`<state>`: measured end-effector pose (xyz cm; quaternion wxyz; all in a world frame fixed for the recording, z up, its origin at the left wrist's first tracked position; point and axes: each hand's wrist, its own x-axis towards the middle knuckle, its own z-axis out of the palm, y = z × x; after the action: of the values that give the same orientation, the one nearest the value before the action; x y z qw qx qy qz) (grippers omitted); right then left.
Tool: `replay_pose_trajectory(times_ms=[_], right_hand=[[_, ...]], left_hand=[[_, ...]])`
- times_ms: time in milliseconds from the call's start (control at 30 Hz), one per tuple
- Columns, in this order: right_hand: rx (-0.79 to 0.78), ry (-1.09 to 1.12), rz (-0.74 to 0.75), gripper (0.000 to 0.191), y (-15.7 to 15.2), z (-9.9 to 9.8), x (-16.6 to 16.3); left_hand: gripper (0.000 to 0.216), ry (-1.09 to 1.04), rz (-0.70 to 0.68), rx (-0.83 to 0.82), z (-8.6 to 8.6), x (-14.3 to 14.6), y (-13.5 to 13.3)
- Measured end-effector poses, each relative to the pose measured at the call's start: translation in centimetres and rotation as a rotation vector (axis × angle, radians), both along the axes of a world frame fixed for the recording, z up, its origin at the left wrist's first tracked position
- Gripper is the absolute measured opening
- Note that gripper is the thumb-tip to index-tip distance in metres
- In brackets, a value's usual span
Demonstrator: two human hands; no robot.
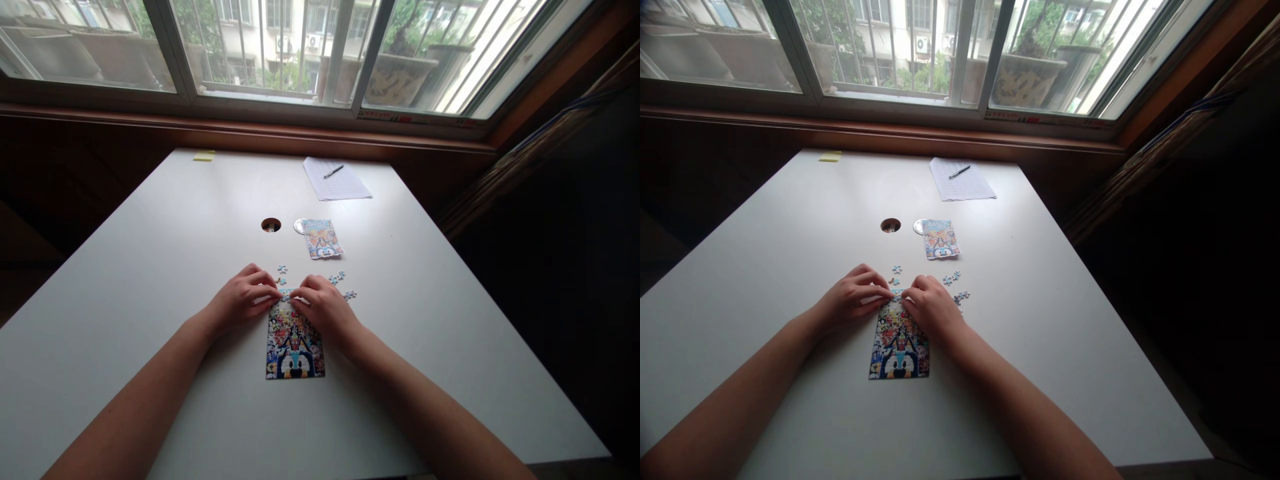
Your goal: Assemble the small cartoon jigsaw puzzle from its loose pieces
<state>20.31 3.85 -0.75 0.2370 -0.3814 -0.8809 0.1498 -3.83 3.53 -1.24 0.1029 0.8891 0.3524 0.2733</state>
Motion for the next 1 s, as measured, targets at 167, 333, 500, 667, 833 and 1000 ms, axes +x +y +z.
replay_pose_trajectory(times_ms=[167, 333, 500, 667, 833, 1000], right_hand=[[-0.022, -0.011, 0.005, 0.008, 0.0, 0.3, 0.1], [-0.006, -0.043, 0.019, 0.007, 0.1, 0.1, 0.2], [0.014, -0.052, 0.035, 0.011, 0.1, -0.2, -0.1], [-0.007, -0.062, 0.023, 0.010, 0.0, -0.3, -0.7], [-0.063, -0.063, -0.003, 0.008, 0.0, -0.1, -0.9], [-0.082, -0.067, -0.020, 0.009, 0.0, 0.0, -0.6]], left_hand=[[0.013, 0.000, -0.004, 0.005, 0.0, 0.0, 0.1], [0.014, -0.001, -0.001, -0.004, -0.2, -0.1, 0.0], [0.014, -0.004, 0.006, -0.008, -0.2, 0.0, 0.0], [0.012, -0.011, 0.010, -0.011, 0.2, 0.1, -0.1], [0.013, -0.016, 0.012, -0.002, 0.0, 0.0, -0.1], [0.014, -0.005, 0.009, -0.015, -0.1, -0.1, 0.0]])
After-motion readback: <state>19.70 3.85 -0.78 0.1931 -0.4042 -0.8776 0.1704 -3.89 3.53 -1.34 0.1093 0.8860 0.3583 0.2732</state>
